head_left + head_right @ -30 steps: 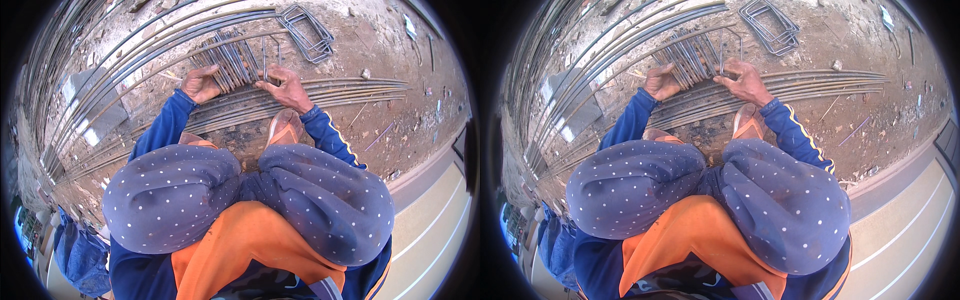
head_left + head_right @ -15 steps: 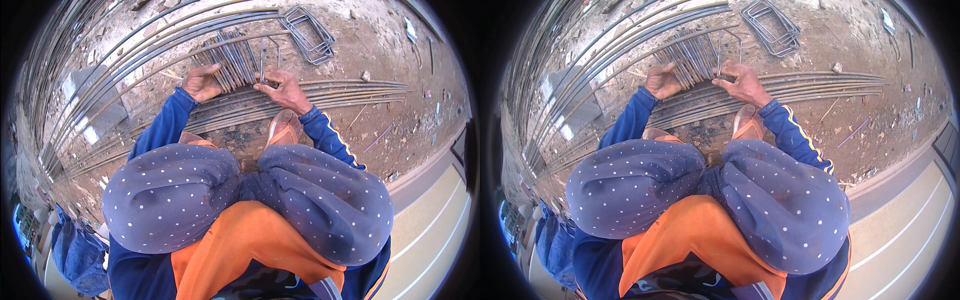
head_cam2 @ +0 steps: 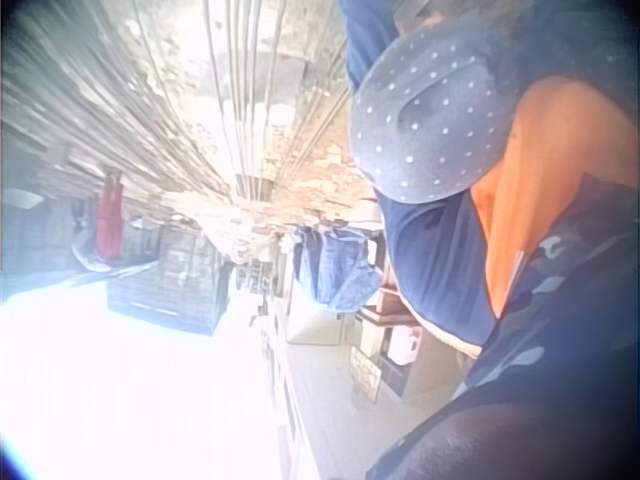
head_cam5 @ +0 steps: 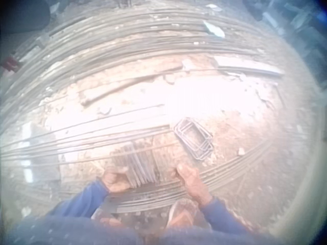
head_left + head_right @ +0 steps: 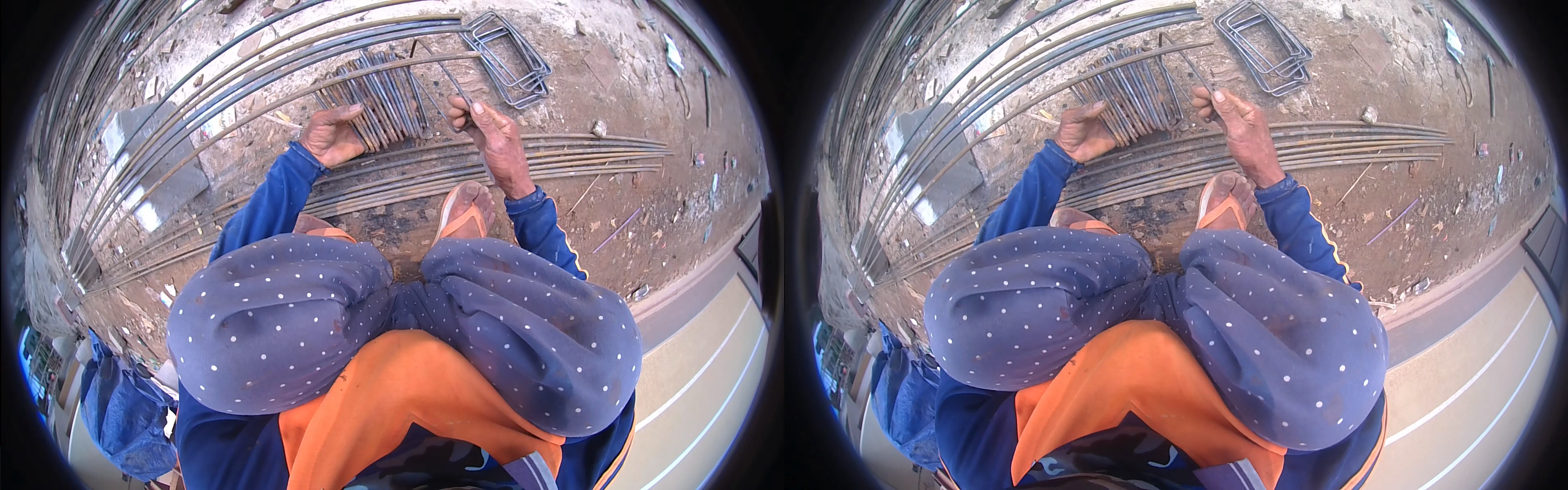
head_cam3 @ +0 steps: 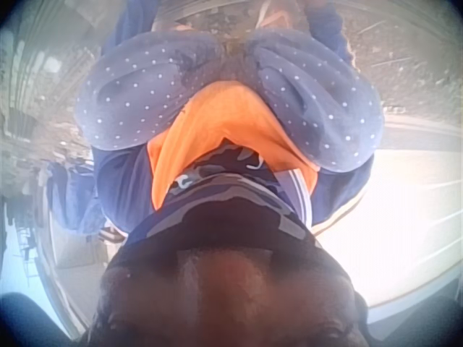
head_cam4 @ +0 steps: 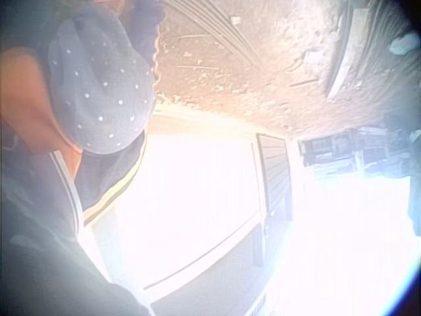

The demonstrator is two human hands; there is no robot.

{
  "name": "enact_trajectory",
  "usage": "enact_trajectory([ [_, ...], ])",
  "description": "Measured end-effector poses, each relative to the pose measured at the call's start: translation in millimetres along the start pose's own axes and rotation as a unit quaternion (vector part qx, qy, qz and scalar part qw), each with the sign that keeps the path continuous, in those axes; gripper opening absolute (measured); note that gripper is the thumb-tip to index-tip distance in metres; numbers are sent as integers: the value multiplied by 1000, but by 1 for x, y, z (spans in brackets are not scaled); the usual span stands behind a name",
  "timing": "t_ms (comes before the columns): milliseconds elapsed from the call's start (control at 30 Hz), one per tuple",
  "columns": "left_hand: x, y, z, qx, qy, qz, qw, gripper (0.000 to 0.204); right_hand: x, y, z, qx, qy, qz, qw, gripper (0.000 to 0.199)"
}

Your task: The person sits on the ground and assembles metal rods into a rectangular frame structure. They pick up individual rods, align them, and secure them together using smaller metal pieces, then lift and reposition the assembled frame.

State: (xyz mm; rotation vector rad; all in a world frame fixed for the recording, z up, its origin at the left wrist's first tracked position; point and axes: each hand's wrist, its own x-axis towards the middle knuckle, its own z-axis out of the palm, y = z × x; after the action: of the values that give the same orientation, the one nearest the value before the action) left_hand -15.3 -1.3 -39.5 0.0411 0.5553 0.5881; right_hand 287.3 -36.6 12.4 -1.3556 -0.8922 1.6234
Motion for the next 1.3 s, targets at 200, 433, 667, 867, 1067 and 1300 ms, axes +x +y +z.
enact_trajectory([
  [200,1,-2,-4,-8,2,5,1000,53,21,57,-30,-471,241,-151,835,44],
  [433,1,0,-4,-20,-16,1,1000,47,8,49,-2,-577,143,-263,759,34],
  [667,2,-1,-7,-25,-14,-1,1000,45,19,65,5,-548,-31,-283,787,32],
  [867,1,-2,-8,-29,-10,8,1000,51,15,44,10,-514,17,-251,820,33],
  [1067,1,-1,-3,-20,2,1,1000,51,3,17,25,-360,27,-194,912,30],
  [1300,0,0,7,-1,-11,11,1000,48,-6,14,37,-303,20,-161,939,30],
])
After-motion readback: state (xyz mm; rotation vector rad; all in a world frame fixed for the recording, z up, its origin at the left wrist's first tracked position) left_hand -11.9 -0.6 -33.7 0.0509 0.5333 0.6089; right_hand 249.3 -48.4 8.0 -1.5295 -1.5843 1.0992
